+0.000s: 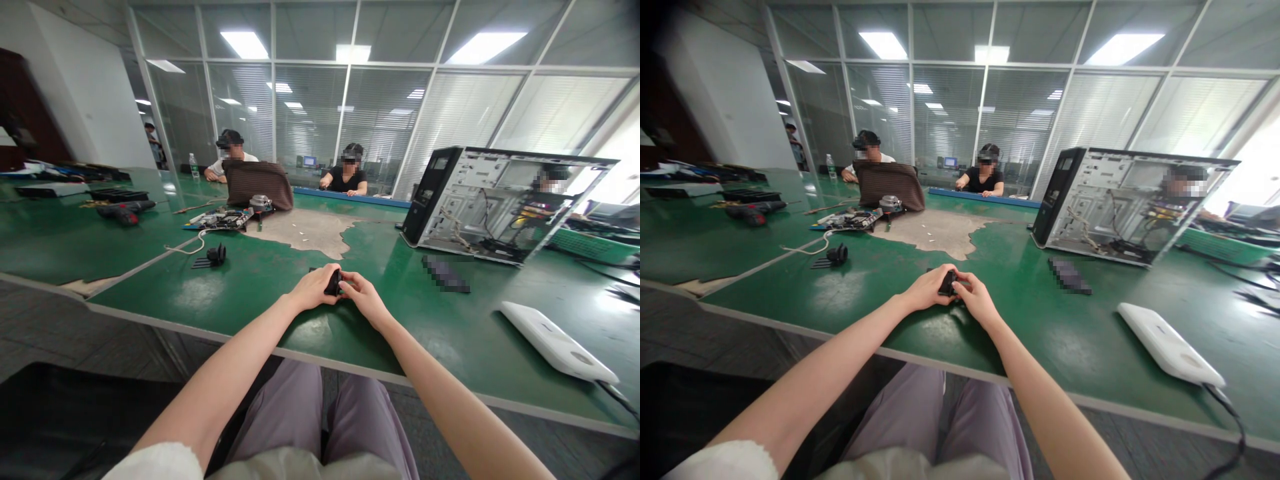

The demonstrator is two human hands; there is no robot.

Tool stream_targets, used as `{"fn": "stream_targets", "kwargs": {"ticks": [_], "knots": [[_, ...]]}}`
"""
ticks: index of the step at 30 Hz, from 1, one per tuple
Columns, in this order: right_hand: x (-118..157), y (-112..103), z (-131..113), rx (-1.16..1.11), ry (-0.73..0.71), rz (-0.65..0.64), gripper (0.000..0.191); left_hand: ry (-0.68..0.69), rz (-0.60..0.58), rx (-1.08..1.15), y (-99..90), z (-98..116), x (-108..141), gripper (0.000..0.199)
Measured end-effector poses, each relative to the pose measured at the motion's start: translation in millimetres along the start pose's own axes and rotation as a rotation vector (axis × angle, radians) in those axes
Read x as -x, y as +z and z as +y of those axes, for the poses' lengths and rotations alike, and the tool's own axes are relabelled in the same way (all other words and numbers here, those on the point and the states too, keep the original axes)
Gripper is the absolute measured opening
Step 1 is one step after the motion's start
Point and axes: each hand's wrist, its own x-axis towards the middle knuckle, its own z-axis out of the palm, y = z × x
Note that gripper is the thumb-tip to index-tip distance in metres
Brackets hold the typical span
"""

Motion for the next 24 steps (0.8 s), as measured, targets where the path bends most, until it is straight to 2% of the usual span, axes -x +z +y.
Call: {"fn": "stream_targets", "kwargs": {"ticks": [8,12,15,24], "knots": [[1.7,1.9,-3.5,-0.004,-0.02,0.031,0.02,-0.01,0.0,-0.001,-0.9,1.4,0.2,0.06],[-3.2,2.1,1.3,0.0,-0.009,0.073,0.026,-0.008,-0.003,0.006,0.6,0.0,-0.3,0.061],[-4.0,1.9,2.6,0.001,0.009,0.047,0.029,-0.005,-0.002,0.013,1.4,-0.9,-0.2,0.059],[1.8,2.4,-3.2,-0.038,0.028,-0.022,0.022,-0.003,0.0,0.017,0.3,0.4,0.2,0.058]]}}
